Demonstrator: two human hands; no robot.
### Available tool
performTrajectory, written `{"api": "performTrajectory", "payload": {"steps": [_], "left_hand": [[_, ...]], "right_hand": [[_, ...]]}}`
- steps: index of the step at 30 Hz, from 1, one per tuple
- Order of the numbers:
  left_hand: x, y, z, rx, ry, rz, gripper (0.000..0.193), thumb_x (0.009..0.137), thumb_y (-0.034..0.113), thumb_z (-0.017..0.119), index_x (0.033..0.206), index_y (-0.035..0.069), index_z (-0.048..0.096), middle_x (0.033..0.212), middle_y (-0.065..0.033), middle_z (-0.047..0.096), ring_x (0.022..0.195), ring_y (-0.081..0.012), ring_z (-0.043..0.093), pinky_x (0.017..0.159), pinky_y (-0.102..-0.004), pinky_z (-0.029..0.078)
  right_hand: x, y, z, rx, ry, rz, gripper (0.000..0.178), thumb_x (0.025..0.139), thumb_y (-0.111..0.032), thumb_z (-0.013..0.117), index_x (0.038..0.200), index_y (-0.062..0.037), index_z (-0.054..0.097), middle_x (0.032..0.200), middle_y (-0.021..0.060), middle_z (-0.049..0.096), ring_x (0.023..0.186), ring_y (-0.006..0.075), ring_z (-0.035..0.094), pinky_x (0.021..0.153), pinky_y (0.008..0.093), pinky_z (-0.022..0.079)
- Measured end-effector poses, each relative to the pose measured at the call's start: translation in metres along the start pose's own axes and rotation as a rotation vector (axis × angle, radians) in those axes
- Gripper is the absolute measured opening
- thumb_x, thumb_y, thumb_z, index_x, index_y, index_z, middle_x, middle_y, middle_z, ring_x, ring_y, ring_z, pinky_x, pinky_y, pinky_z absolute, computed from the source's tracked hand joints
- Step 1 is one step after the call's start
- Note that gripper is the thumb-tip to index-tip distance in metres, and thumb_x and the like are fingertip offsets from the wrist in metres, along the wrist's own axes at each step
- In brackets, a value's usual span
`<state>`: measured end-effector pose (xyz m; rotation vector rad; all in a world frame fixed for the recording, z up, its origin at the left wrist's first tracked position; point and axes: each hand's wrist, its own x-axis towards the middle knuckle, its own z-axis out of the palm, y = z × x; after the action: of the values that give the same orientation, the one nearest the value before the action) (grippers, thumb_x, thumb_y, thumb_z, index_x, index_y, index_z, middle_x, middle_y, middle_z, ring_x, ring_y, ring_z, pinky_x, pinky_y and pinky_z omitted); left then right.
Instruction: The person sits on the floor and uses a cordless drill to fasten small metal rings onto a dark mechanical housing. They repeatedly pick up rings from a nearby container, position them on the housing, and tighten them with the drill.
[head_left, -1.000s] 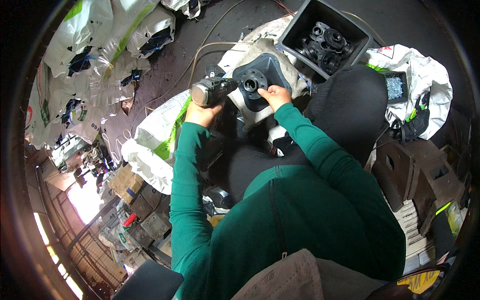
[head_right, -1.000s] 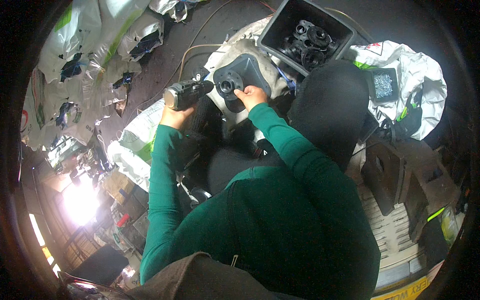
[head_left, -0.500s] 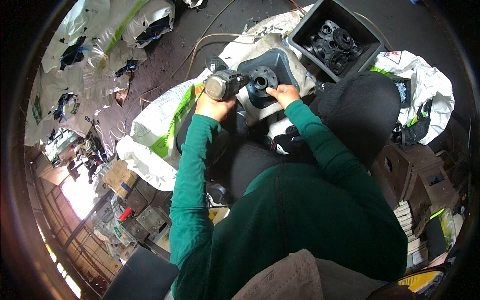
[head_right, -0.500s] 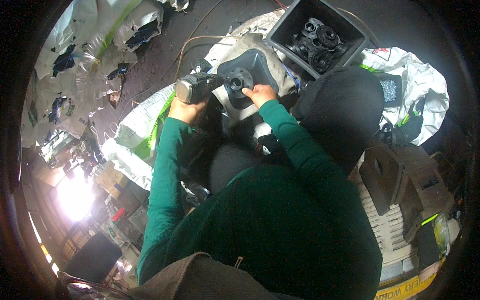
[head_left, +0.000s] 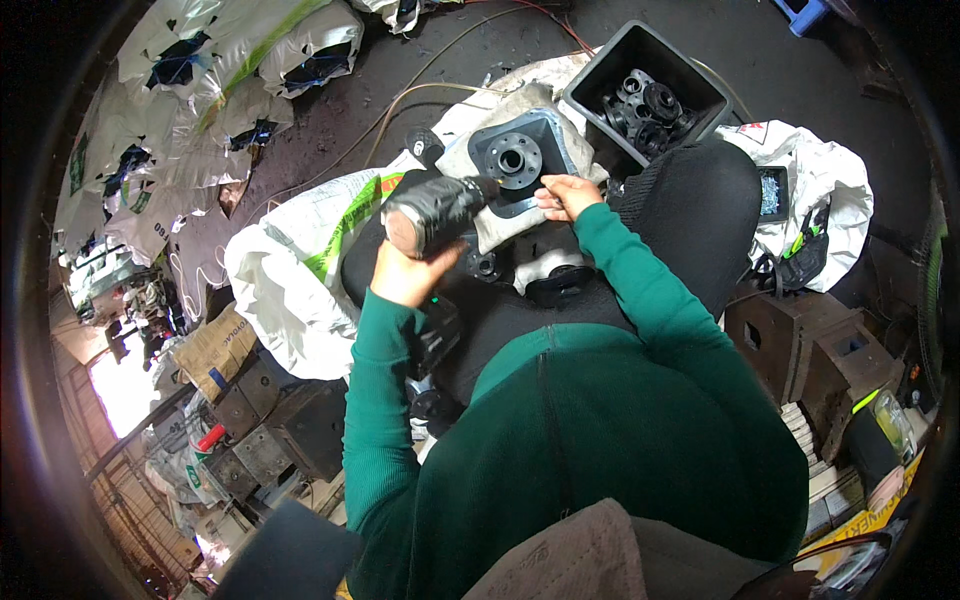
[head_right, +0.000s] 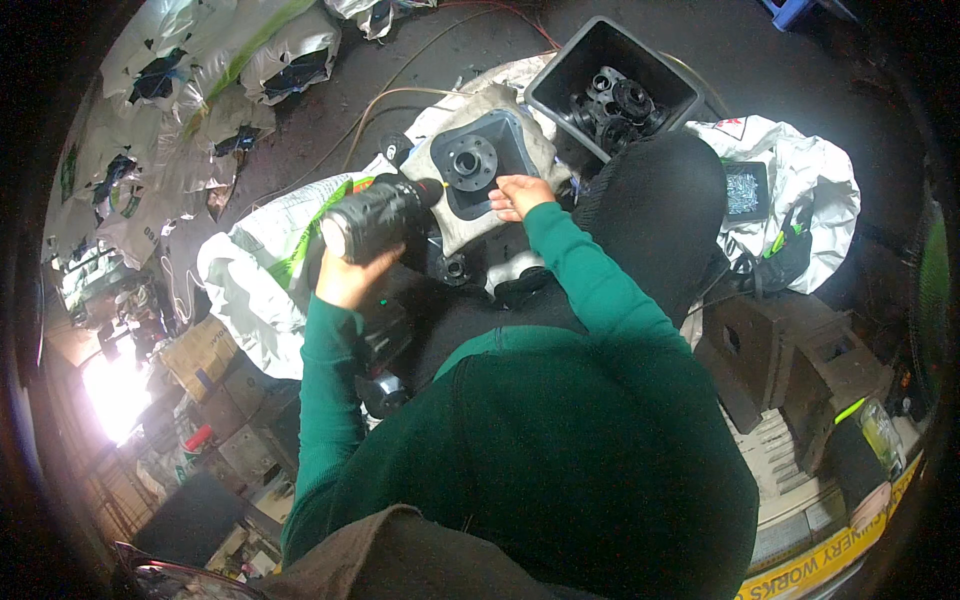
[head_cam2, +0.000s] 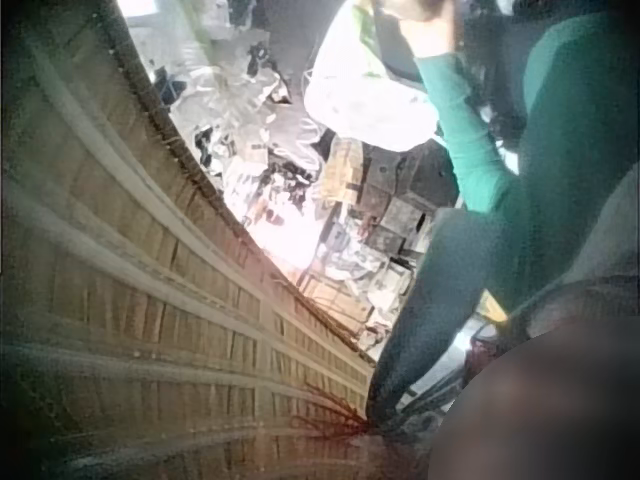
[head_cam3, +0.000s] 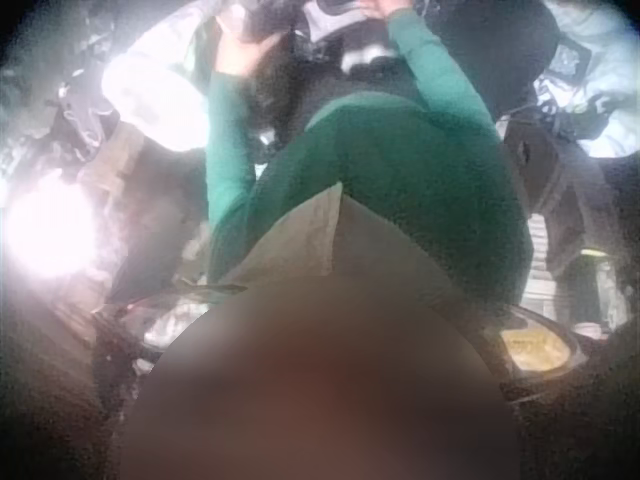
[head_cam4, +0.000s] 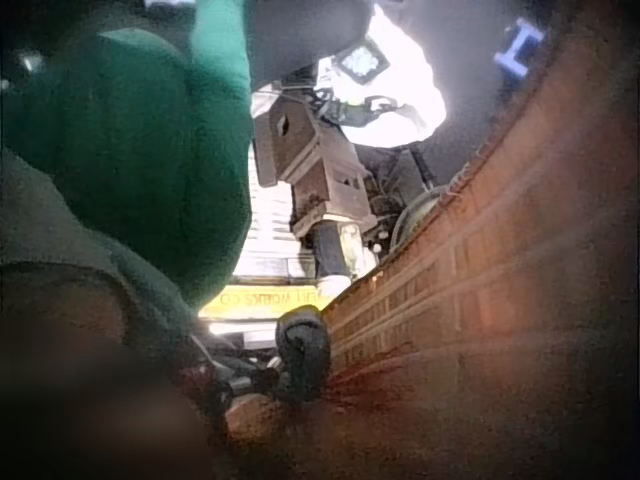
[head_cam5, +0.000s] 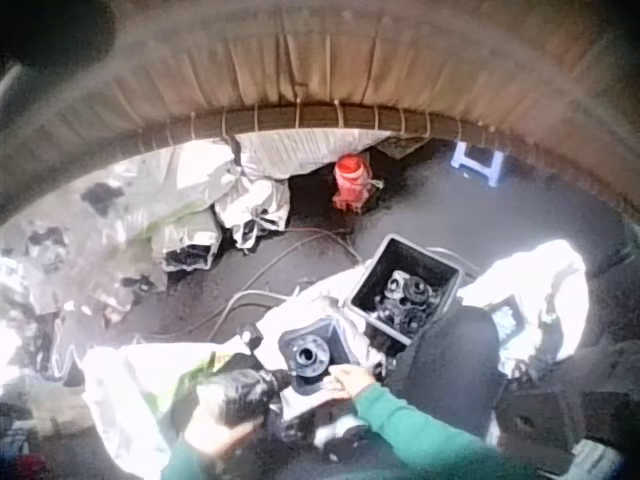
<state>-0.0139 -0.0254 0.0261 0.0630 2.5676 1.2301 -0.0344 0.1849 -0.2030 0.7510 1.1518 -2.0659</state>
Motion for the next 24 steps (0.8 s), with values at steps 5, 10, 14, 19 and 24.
{"api": "performTrajectory", "payload": {"steps": [5, 10, 14, 19, 24], "left_hand": [[-0.036, 0.012, 0.015, -0.139, -0.04, -0.078, 0.041, 0.07, 0.013, 0.073, 0.106, 0.001, 0.058, 0.098, -0.0088, 0.064, 0.087, -0.0162, 0.061, 0.08, -0.0298, 0.047], [-0.048, 0.014, 0.021, -0.025, -0.047, -0.012, 0.041, 0.069, 0.012, 0.073, 0.105, 0.001, 0.058, 0.098, -0.0108, 0.064, 0.089, -0.0182, 0.062, 0.08, -0.0305, 0.048], [-0.048, 0.017, 0.026, 0.018, -0.03, 0.037, 0.039, 0.069, 0.011, 0.073, 0.104, 0.001, 0.059, 0.097, -0.0119, 0.065, 0.089, -0.0203, 0.063, 0.079, -0.0315, 0.049], [-0.048, 0.017, 0.032, 0.051, -0.026, 0.065, 0.04, 0.069, 0.012, 0.072, 0.105, 0.002, 0.058, 0.099, -0.0111, 0.064, 0.089, -0.0208, 0.063, 0.079, -0.0321, 0.049], [-0.048, 0.016, 0.034, 0.098, -0.036, 0.036, 0.044, 0.069, 0.011, 0.073, 0.109, 0.003, 0.056, 0.101, -0.01, 0.062, 0.09, -0.02, 0.061, 0.079, -0.0322, 0.048]], "right_hand": [[-0.044, -0.021, -0.004, 0.219, -0.286, -0.06, 0.036, 0.088, -0.004, 0.048, 0.124, -0.0008, 0.045, 0.116, 0.0137, 0.055, 0.103, 0.0215, 0.057, 0.08, 0.0298, 0.052], [-0.049, -0.023, 0.008, 0.356, -0.375, -0.102, 0.039, 0.088, -0.005, 0.05, 0.126, -0.0026, 0.043, 0.118, 0.0121, 0.053, 0.107, 0.0203, 0.055, 0.08, 0.0296, 0.052], [-0.053, -0.022, 0.014, 0.386, -0.352, -0.116, 0.034, 0.088, -0.007, 0.052, 0.122, -0.0042, 0.047, 0.112, 0.0088, 0.057, 0.101, 0.0173, 0.058, 0.08, 0.029, 0.051], [-0.058, -0.02, 0.023, 0.406, -0.311, -0.148, 0.028, 0.087, -0.008, 0.055, 0.115, -0.0051, 0.053, 0.102, 0.0054, 0.061, 0.093, 0.0139, 0.06, 0.076, 0.0259, 0.05], [-0.06, -0.02, 0.026, 0.375, -0.27, -0.156, 0.026, 0.087, -0.008, 0.056, 0.113, -0.0052, 0.054, 0.1, 0.0051, 0.062, 0.091, 0.0135, 0.06, 0.075, 0.0258, 0.049]]}}
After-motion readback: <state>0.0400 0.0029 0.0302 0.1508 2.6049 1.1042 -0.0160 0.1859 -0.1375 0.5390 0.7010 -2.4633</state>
